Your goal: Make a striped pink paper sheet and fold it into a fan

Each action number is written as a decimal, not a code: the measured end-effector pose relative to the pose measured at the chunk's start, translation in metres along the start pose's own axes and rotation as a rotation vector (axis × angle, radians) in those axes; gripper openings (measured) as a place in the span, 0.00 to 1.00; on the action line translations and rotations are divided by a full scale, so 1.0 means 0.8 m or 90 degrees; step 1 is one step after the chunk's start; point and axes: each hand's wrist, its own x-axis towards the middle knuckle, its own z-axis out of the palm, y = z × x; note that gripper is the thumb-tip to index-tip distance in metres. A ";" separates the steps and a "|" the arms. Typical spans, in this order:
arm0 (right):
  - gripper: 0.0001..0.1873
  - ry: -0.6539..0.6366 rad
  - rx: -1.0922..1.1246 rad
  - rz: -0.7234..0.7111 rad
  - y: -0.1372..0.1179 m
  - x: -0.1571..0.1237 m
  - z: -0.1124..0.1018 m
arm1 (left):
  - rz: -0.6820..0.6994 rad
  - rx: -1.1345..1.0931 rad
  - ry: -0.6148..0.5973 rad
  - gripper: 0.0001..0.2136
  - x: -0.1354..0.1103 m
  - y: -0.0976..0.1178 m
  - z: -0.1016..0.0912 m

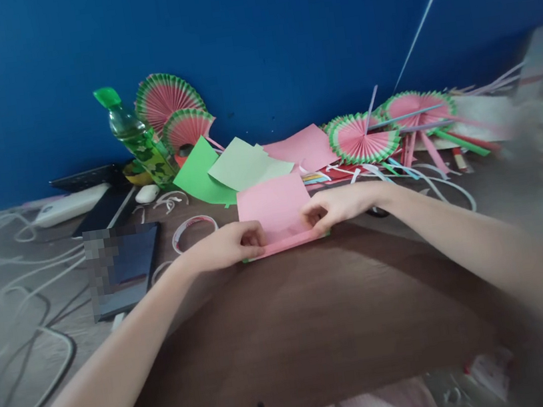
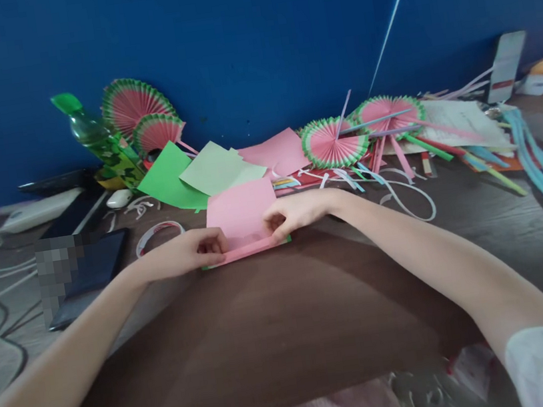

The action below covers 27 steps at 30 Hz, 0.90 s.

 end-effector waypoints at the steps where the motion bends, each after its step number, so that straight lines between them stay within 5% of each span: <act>1: 0.17 0.003 -0.006 0.000 0.001 0.000 0.000 | 0.002 -0.016 -0.006 0.08 0.001 -0.001 -0.001; 27: 0.12 0.030 -0.075 0.043 -0.001 0.006 0.013 | 0.072 0.031 -0.032 0.07 0.006 -0.015 0.002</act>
